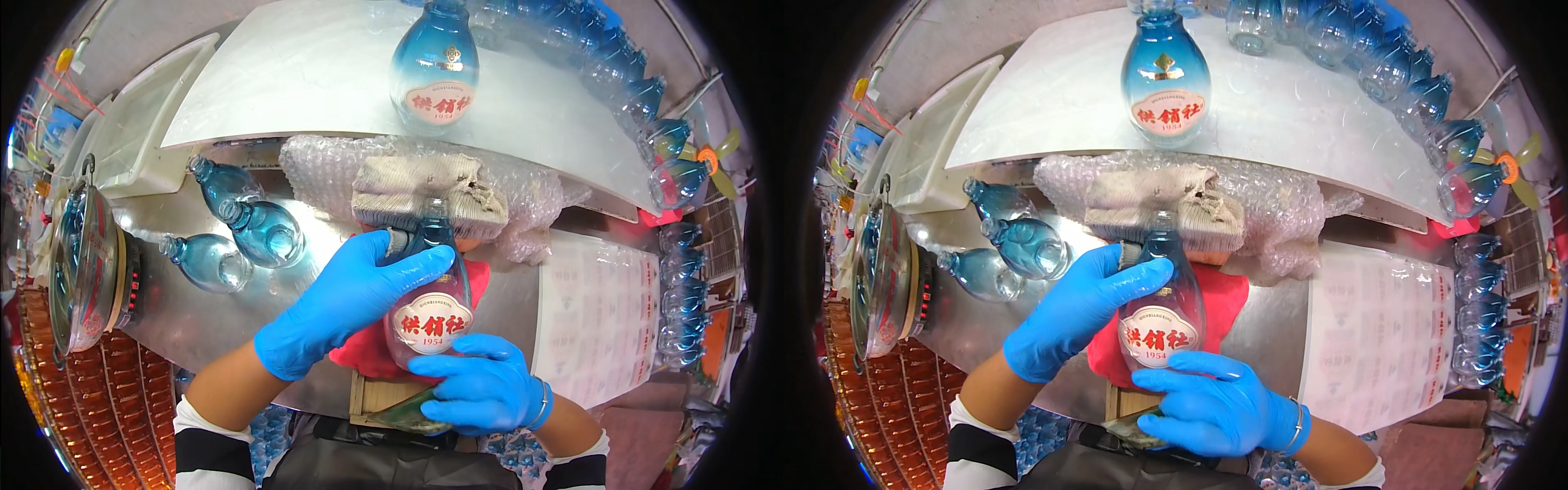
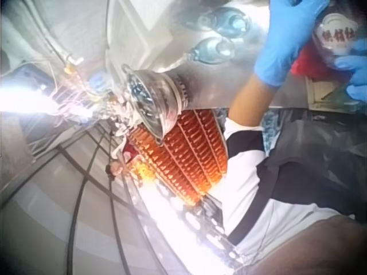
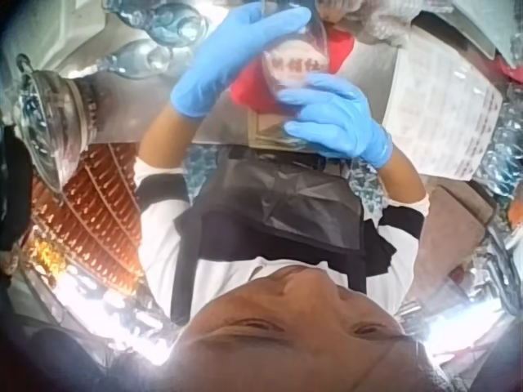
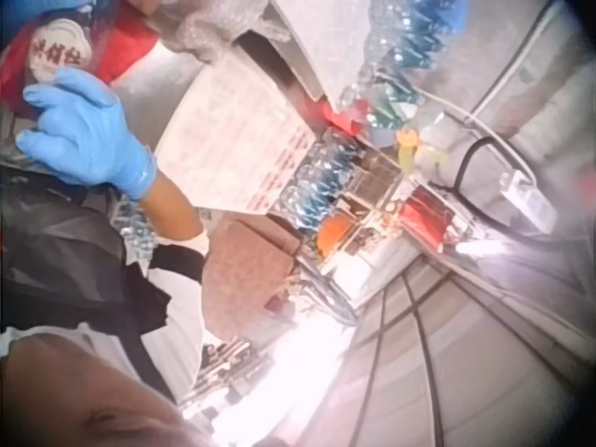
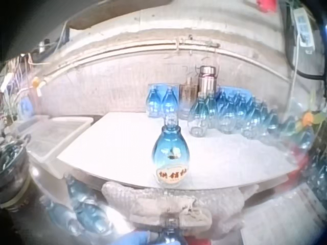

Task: The person applies circular paper labels to the bodies of blue glass bottles. They pick up a bottle, place it on a red cloth, align the label, and smooth it down with a green cloth. The person then places the labeled bottle on a nearby table and repeats the process with a new bottle.

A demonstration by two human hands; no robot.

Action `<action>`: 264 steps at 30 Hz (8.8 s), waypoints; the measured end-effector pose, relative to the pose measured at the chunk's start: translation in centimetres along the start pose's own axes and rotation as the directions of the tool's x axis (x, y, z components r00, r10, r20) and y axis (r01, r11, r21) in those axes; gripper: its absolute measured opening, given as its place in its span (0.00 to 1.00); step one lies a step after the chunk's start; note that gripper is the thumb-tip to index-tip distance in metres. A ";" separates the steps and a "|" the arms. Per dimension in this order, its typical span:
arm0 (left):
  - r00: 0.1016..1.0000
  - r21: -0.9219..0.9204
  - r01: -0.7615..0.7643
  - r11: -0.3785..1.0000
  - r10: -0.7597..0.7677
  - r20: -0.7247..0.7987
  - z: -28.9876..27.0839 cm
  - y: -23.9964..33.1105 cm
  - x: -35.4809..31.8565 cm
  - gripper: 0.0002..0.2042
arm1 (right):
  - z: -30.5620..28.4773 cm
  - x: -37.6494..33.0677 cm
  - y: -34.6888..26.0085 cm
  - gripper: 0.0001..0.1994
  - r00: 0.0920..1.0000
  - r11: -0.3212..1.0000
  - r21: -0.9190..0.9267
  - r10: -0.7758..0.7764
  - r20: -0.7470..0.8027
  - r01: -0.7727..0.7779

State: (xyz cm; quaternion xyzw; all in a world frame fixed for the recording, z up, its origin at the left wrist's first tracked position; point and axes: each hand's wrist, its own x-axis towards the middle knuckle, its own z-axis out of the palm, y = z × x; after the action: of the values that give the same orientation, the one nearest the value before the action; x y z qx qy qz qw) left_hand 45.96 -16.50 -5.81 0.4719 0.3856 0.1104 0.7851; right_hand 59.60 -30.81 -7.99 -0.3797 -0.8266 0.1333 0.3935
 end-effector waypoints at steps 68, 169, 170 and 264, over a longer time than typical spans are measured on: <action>0.923 -0.072 -0.288 0.955 0.297 0.243 -3.7 -6.9 -0.2 0.35 | 1.8 -0.9 4.2 0.15 0.466 0.071 0.882 0.867 0.176 -0.466; 0.579 0.737 -0.592 0.327 0.808 0.106 -0.7 -9.6 -1.8 0.48 | 2.9 1.1 -3.5 0.07 0.042 0.421 0.789 0.891 -0.451 -0.447; 0.612 0.806 -0.532 0.260 0.776 0.153 -0.8 -9.0 -2.2 0.46 | 3.2 1.1 -3.8 0.08 0.064 0.416 0.768 0.894 -0.444 -0.488; 0.534 0.959 -0.277 0.055 0.839 0.106 0.0 -11.2 -4.8 0.33 | 0.0 -5.7 -2.0 0.14 0.821 0.800 -0.337 0.306 -0.483 -0.496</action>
State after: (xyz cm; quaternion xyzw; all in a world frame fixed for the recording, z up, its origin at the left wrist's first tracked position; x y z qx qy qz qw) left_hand 40.58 -24.99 -12.67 0.8843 0.3296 0.3042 0.1300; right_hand 60.78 -36.32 -10.08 -0.6487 -0.6324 -0.0601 0.4191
